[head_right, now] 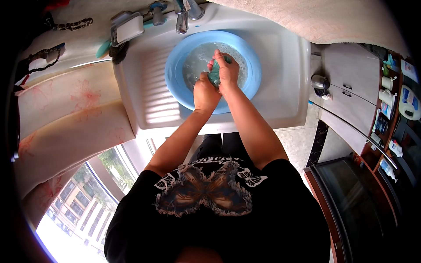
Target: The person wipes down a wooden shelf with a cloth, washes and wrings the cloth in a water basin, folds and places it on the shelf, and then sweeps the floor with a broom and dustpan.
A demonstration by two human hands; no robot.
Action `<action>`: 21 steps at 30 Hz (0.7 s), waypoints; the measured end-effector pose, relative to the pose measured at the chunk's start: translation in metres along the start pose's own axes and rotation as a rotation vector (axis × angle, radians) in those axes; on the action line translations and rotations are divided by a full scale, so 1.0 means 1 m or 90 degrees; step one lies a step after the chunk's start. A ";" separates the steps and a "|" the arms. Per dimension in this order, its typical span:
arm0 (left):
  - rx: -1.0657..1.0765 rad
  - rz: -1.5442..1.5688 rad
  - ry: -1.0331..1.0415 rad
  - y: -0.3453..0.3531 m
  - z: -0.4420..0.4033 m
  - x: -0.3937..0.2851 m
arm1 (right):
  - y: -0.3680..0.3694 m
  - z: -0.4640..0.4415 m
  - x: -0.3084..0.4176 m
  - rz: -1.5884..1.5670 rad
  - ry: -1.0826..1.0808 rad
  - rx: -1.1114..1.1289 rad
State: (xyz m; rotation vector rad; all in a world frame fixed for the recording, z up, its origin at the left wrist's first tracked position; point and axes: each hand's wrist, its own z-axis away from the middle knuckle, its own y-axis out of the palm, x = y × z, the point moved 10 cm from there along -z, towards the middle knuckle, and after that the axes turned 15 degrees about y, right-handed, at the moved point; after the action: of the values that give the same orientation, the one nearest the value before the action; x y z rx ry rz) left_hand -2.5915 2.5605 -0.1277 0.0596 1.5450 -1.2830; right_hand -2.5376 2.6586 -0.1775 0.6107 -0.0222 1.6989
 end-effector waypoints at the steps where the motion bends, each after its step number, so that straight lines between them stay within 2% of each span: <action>1: 0.010 0.077 0.006 0.000 0.001 -0.005 | 0.002 0.005 0.003 0.003 0.005 0.000; 3: 0.000 0.113 0.010 -0.001 -0.004 -0.004 | 0.023 0.016 0.018 0.173 -0.048 0.080; 6: 0.074 0.231 -0.029 0.009 -0.010 0.000 | 0.036 0.022 0.029 0.294 -0.109 0.122; 8: 0.244 0.461 -0.324 0.041 0.015 0.015 | 0.040 0.026 0.032 0.362 -0.140 0.151; 9: 0.244 0.462 -0.326 0.039 0.014 0.017 | 0.047 0.033 0.033 0.370 -0.114 0.180; 11: 0.359 0.784 -0.342 0.055 0.023 -0.010 | 0.053 0.042 0.036 0.379 -0.083 0.208; 13: 0.384 0.846 -0.348 0.053 0.025 -0.020 | 0.061 0.051 0.039 0.323 -0.043 0.273; 21: 0.493 1.028 -0.356 0.065 0.043 -0.036 | 0.057 0.056 0.038 0.224 0.059 0.324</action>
State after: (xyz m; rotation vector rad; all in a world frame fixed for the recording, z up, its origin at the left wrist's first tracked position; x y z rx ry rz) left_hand -2.5080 2.5764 -0.1391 1.0871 0.1231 -0.3561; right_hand -2.5720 2.6605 -0.0966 0.9443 0.4002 2.0900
